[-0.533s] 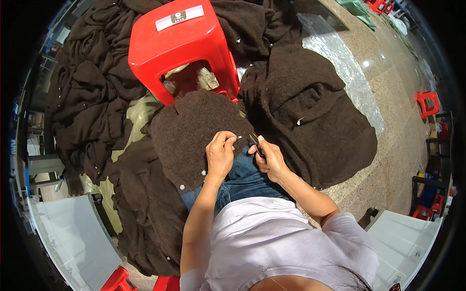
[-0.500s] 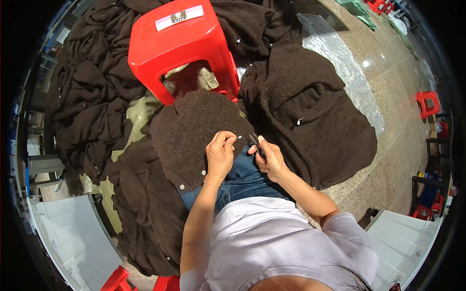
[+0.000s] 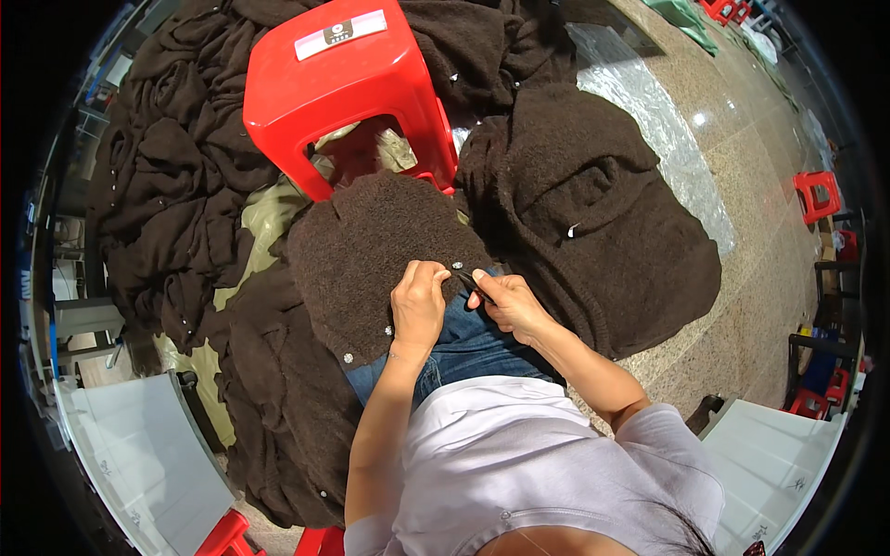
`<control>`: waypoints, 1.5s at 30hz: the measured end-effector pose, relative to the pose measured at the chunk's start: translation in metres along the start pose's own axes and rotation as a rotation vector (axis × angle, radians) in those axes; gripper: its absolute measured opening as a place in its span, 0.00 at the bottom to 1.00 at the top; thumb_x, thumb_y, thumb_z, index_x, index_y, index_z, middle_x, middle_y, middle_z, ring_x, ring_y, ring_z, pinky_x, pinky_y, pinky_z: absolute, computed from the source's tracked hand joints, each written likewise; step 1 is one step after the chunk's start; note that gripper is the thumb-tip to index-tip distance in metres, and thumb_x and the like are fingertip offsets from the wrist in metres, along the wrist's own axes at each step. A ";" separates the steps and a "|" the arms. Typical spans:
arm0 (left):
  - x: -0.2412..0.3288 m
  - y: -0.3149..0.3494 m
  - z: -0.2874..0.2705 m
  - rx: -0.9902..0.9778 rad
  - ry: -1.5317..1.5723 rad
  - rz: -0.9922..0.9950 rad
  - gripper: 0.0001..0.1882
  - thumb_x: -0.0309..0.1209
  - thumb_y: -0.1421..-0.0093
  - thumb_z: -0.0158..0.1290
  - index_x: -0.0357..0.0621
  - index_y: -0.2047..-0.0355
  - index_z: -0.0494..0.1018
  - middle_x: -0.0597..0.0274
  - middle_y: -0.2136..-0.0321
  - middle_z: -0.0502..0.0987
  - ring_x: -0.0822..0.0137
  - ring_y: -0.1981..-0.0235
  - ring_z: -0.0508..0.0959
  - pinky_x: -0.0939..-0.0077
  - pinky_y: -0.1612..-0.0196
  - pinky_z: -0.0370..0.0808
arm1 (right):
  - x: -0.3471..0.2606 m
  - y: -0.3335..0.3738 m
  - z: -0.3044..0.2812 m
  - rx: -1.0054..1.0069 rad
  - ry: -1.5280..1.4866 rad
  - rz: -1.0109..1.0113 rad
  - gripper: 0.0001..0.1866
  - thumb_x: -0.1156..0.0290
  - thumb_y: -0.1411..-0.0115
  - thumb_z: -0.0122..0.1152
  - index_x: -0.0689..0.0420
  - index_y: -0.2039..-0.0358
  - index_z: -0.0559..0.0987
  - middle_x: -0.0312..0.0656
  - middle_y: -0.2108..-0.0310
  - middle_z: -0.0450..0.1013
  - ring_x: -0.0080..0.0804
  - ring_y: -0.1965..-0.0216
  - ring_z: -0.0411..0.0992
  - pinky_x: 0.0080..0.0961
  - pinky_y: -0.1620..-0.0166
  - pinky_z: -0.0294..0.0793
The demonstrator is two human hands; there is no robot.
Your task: The recorder picks up brown fabric pieces from a large pile and inspects the white buttons or rivets attached to them, sorting them on their lap.
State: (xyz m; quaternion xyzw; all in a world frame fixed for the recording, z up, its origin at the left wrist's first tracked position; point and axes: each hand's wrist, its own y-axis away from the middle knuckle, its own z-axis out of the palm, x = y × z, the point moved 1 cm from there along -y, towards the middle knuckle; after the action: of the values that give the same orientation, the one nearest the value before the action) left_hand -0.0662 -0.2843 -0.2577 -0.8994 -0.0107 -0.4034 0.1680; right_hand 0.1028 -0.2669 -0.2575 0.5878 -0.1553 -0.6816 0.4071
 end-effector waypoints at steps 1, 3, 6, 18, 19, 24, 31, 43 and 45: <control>0.000 0.000 0.000 0.000 -0.001 0.000 0.04 0.24 0.41 0.56 0.37 0.70 0.73 0.51 0.71 0.76 0.48 0.73 0.78 0.62 0.73 0.75 | -0.001 0.000 0.001 0.000 0.038 -0.005 0.26 0.48 0.32 0.51 0.56 0.78 0.78 0.22 0.90 0.52 0.13 0.90 0.44 0.18 0.86 0.38; -0.002 0.000 -0.001 -0.042 0.072 -0.041 0.03 0.24 0.40 0.55 0.37 0.69 0.72 0.52 0.71 0.75 0.50 0.71 0.78 0.62 0.70 0.74 | -0.002 0.001 0.003 0.003 0.044 -0.003 0.26 0.48 0.33 0.52 0.56 0.78 0.78 0.22 0.90 0.53 0.12 0.90 0.44 0.18 0.86 0.38; 0.001 0.001 -0.002 -0.090 0.183 -0.088 0.04 0.24 0.39 0.54 0.37 0.69 0.71 0.53 0.70 0.73 0.52 0.70 0.77 0.63 0.68 0.73 | -0.001 0.001 0.001 0.001 0.029 -0.005 0.26 0.48 0.33 0.53 0.56 0.79 0.78 0.22 0.90 0.53 0.12 0.90 0.44 0.18 0.86 0.38; 0.003 0.008 -0.001 -0.096 0.293 -0.105 0.04 0.23 0.38 0.52 0.37 0.70 0.70 0.56 0.71 0.72 0.56 0.71 0.75 0.67 0.67 0.72 | 0.004 -0.003 0.001 -0.011 -0.029 -0.054 0.26 0.49 0.32 0.52 0.56 0.78 0.77 0.22 0.92 0.51 0.12 0.91 0.43 0.18 0.86 0.38; 0.004 0.009 -0.002 -0.091 0.291 -0.109 0.04 0.23 0.38 0.52 0.37 0.70 0.70 0.56 0.71 0.72 0.56 0.71 0.75 0.67 0.67 0.72 | 0.005 -0.003 0.002 -0.002 -0.034 -0.069 0.26 0.48 0.32 0.51 0.56 0.79 0.76 0.23 0.92 0.52 0.12 0.91 0.43 0.17 0.87 0.39; 0.001 0.029 -0.033 -0.001 0.457 -0.136 0.06 0.17 0.40 0.50 0.34 0.75 0.70 0.61 0.74 0.72 0.71 0.72 0.72 0.78 0.68 0.70 | 0.001 0.004 -0.007 0.016 -0.143 -0.036 0.29 0.42 0.32 0.46 0.54 0.76 0.74 0.24 0.91 0.51 0.14 0.91 0.43 0.18 0.86 0.41; -0.092 0.081 -0.127 0.653 -0.039 -0.349 0.07 0.22 0.34 0.47 0.37 0.56 0.72 0.59 0.58 0.74 0.68 0.59 0.73 0.77 0.55 0.70 | 0.003 -0.002 -0.048 0.294 -0.261 -0.315 0.25 0.43 0.31 0.44 0.53 0.72 0.70 0.28 0.86 0.58 0.17 0.86 0.53 0.19 0.79 0.55; -0.139 0.072 -0.125 0.288 0.177 -0.418 0.29 0.15 0.43 0.49 0.48 0.40 0.67 0.56 0.43 0.66 0.60 0.42 0.68 0.67 0.42 0.67 | -0.009 0.013 0.166 -0.288 1.145 -0.987 0.48 0.53 0.58 0.77 0.51 0.37 0.63 0.46 0.48 0.64 0.48 0.64 0.77 0.40 0.66 0.80; -0.135 0.064 -0.117 0.307 0.235 -0.373 0.26 0.13 0.42 0.46 0.43 0.43 0.69 0.56 0.45 0.68 0.59 0.43 0.69 0.70 0.40 0.65 | 0.003 -0.010 0.183 -0.199 1.322 -0.993 0.50 0.57 0.57 0.76 0.49 0.35 0.60 0.46 0.47 0.64 0.50 0.73 0.77 0.43 0.69 0.80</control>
State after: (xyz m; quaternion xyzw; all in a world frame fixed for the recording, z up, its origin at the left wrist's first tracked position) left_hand -0.2319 -0.3650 -0.3022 -0.7930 -0.2178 -0.5225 0.2253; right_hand -0.0704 -0.3115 -0.2184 0.8284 0.4541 -0.3066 0.1162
